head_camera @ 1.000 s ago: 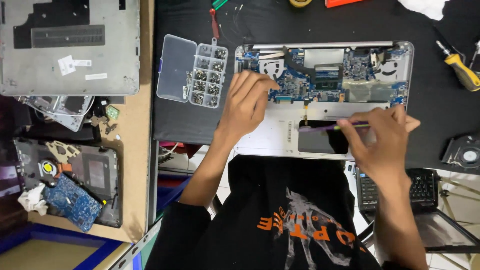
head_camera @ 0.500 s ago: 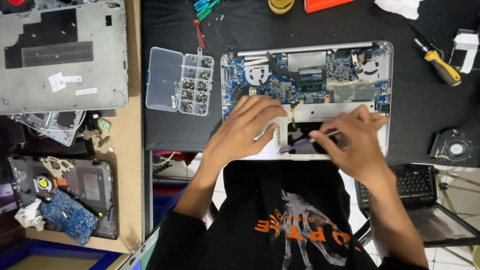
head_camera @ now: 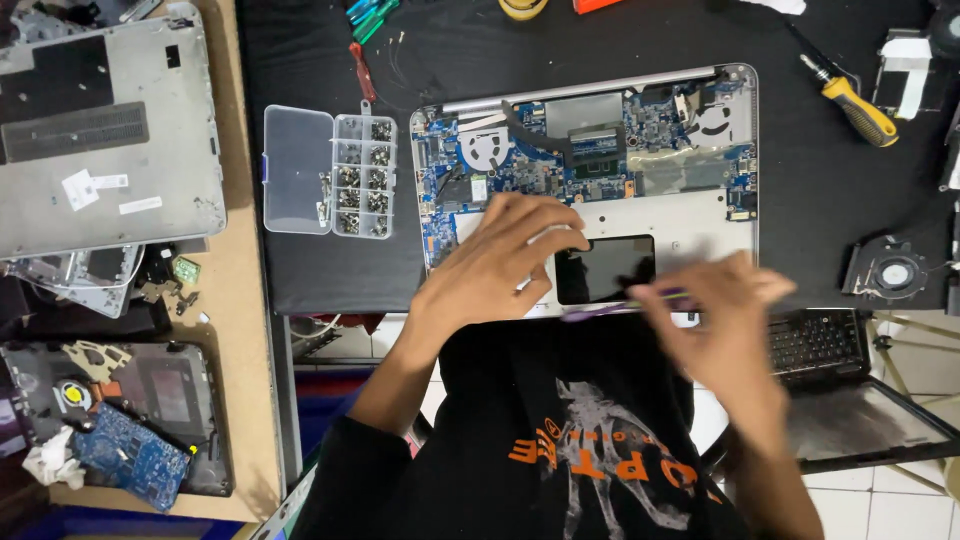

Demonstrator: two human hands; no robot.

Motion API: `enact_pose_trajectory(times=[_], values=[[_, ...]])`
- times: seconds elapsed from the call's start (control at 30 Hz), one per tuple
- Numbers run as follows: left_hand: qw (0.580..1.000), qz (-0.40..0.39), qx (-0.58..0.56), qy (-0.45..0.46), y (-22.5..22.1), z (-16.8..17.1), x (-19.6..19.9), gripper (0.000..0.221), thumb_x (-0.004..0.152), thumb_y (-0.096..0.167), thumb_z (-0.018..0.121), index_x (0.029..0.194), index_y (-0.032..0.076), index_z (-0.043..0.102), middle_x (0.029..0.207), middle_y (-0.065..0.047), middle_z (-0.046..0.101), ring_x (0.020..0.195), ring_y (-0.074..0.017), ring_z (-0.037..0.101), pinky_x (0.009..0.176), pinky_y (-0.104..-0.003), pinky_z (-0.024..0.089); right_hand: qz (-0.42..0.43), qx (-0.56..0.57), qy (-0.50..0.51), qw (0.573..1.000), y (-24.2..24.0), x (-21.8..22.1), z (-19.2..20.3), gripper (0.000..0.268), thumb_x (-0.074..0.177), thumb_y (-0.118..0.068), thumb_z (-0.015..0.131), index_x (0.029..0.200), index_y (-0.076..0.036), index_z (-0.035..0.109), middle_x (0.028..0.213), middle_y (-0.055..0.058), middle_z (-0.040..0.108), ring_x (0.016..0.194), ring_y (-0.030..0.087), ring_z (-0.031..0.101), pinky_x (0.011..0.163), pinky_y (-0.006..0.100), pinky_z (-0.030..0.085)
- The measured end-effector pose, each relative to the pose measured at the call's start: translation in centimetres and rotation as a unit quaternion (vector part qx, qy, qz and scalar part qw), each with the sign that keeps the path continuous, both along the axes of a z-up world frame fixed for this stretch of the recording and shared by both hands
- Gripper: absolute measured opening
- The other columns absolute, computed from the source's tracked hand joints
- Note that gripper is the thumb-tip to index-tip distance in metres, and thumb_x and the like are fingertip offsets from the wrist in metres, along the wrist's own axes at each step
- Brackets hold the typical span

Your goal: Cleaning the internal components of a laptop, including the motherboard and fan, using a small brush to remove dust.

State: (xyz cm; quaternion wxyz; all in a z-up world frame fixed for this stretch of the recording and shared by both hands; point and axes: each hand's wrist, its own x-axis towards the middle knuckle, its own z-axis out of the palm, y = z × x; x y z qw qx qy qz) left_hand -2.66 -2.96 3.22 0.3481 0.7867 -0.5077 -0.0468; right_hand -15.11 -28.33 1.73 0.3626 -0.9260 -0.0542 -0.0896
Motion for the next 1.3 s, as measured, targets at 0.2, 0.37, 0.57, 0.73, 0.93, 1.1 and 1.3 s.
enact_pose_trajectory(times=[0.2, 0.37, 0.57, 0.73, 0.93, 1.1, 1.3], values=[[0.999, -0.034, -0.002, 0.013, -1.0, -0.1, -0.1, 0.035, 0.092, -0.005, 0.056, 0.124, 0.008, 0.056, 0.133, -0.012, 0.055, 0.128, -0.0319, 0.049, 0.102, -0.050, 0.036, -0.014, -0.038, 0.020, 0.999, -3.1, -1.2, 0.4, 0.010, 0.092, -0.019, 0.080, 0.093, -0.012, 0.073, 0.092, 0.001, 0.076, 0.063, 0.014, 0.066, 0.100, 0.042, 0.037], [0.998, -0.056, 0.004, 0.023, -2.0, -0.9, -0.1, 0.035, 0.095, -0.001, 0.050, 0.127, 0.008, 0.057, 0.134, -0.013, 0.056, 0.129, -0.0327, 0.049, 0.103, -0.050, 0.036, -0.132, -0.116, 0.042, 0.984, -10.5, -5.5, 1.3, 0.017, 0.107, -0.016, 0.085, 0.103, -0.003, 0.075, 0.097, 0.010, 0.072, 0.088, 0.026, 0.062, 0.110, 0.043, 0.033], [0.996, -0.083, -0.017, 0.000, -3.6, -0.2, -0.4, 0.030, 0.095, -0.006, 0.048, 0.121, 0.005, 0.057, 0.132, -0.013, 0.057, 0.128, -0.0328, 0.051, 0.107, -0.050, 0.035, -0.077, -0.076, 0.041, 0.993, -6.7, -2.5, 0.1, 0.018, 0.098, -0.026, 0.079, 0.097, -0.009, 0.075, 0.085, 0.004, 0.072, 0.076, 0.019, 0.059, 0.098, 0.041, 0.035], [0.996, -0.081, 0.024, -0.010, -3.2, 0.3, -0.1, 0.033, 0.094, -0.004, 0.056, 0.125, 0.006, 0.057, 0.133, -0.012, 0.056, 0.130, -0.0322, 0.049, 0.106, -0.049, 0.035, -0.023, -0.055, 0.028, 0.998, -7.6, -2.5, 0.0, 0.016, 0.093, -0.027, 0.077, 0.093, -0.011, 0.075, 0.089, 0.002, 0.076, 0.070, 0.014, 0.065, 0.092, 0.039, 0.035], [0.997, -0.065, 0.039, 0.014, -3.1, 0.3, 0.0, 0.038, 0.092, -0.006, 0.059, 0.127, 0.009, 0.058, 0.135, -0.012, 0.056, 0.132, -0.0329, 0.048, 0.109, -0.049, 0.035, -0.198, -0.145, -0.009, 0.969, -9.4, -4.6, -0.3, 0.023, 0.115, -0.021, 0.087, 0.105, -0.004, 0.076, 0.096, 0.009, 0.068, 0.095, 0.030, 0.056, 0.117, 0.047, 0.032], [0.997, -0.072, 0.037, 0.002, -3.7, 0.4, -0.2, 0.036, 0.092, -0.006, 0.061, 0.125, 0.009, 0.059, 0.132, -0.012, 0.056, 0.128, -0.0304, 0.049, 0.102, -0.045, 0.036, -0.101, -0.118, -0.035, 0.987, -8.6, -3.2, -0.6, 0.011, 0.104, -0.020, 0.074, 0.104, -0.010, 0.079, 0.078, 0.004, 0.068, 0.080, 0.023, 0.060, 0.103, 0.047, 0.033], [0.997, -0.070, 0.035, 0.007, -3.9, 0.7, -0.3, 0.033, 0.094, -0.008, 0.063, 0.123, 0.008, 0.059, 0.131, -0.013, 0.057, 0.128, -0.0324, 0.050, 0.104, -0.047, 0.036, -0.209, -0.132, -0.095, 0.964, -9.2, -5.5, -1.7, 0.018, 0.116, -0.010, 0.079, 0.104, 0.003, 0.076, 0.091, 0.016, 0.062, 0.098, 0.038, 0.057, 0.111, 0.057, 0.034]])
